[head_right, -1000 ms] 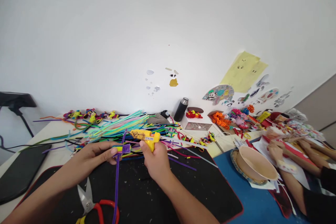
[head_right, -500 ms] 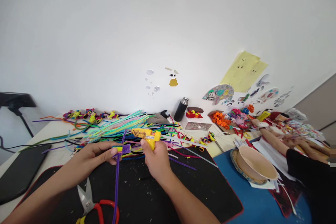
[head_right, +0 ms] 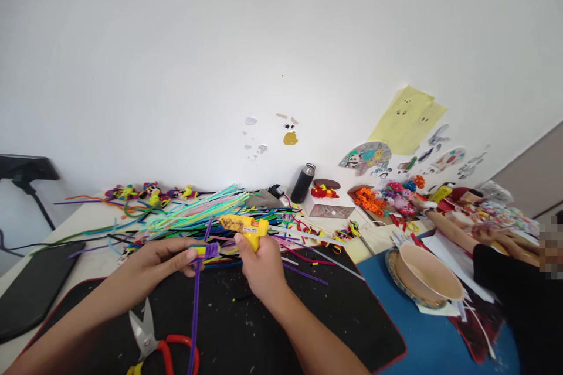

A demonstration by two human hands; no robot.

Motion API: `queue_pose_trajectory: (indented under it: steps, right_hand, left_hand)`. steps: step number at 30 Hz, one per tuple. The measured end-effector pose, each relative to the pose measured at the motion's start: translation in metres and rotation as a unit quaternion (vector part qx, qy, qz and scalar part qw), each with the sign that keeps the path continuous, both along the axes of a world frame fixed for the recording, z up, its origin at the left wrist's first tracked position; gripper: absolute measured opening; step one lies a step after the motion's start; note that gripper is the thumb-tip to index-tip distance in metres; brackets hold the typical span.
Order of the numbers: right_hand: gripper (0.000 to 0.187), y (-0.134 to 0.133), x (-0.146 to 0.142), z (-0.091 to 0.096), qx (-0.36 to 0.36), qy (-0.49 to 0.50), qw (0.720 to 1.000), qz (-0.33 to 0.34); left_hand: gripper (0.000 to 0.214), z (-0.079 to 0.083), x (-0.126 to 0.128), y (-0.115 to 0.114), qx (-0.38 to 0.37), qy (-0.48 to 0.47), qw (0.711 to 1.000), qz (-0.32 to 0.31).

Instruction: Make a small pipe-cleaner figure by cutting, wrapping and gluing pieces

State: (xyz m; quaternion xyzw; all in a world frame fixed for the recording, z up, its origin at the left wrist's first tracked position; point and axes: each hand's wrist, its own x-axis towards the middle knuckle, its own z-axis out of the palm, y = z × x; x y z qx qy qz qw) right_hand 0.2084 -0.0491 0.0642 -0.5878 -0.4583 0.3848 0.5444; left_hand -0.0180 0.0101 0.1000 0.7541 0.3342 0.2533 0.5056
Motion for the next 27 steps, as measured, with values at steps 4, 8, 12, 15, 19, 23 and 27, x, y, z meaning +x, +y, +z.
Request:
queue_pose_trajectory:
  steps: [4,8,12,15,19,23,27]
  right_hand:
    - [0.062,-0.0005,-0.0012,0.0017,-0.008,0.016,1.000,0.002]
    - [0.063,-0.0002,-0.0002,-0.0003,-0.002,0.007,1.000,0.003]
    - [0.063,-0.0004,0.0009,-0.0033,-0.011,0.001,1.000,-0.004]
    - [0.062,-0.0020,0.0007,-0.0029,-0.016,-0.020,1.000,-0.006]
    - [0.061,-0.0047,-0.0001,0.0006,-0.021,-0.038,0.999,-0.003]
    - [0.059,-0.0061,0.0003,0.0005,-0.016,-0.040,0.999,0.012]
    - [0.057,-0.0063,0.0018,-0.0051,-0.015,-0.053,0.999,0.000]
  left_hand:
    - [0.043,0.0013,0.0004,-0.0009,-0.005,0.003,1.000,-0.002]
    - [0.045,0.0030,-0.0002,-0.0010,0.011,0.017,1.000,0.000]
    - [0.048,0.0031,-0.0009,-0.0001,0.027,0.027,0.999,0.008]
    - [0.049,0.0021,-0.0010,0.0006,0.022,0.029,0.999,0.010]
    - [0.049,0.0003,-0.0014,0.0017,0.012,0.026,1.000,0.010]
    - [0.048,-0.0004,-0.0017,0.0023,0.003,0.019,1.000,0.004]
    - [0.047,0.0006,-0.0015,0.0020,0.004,0.020,1.000,0.008]
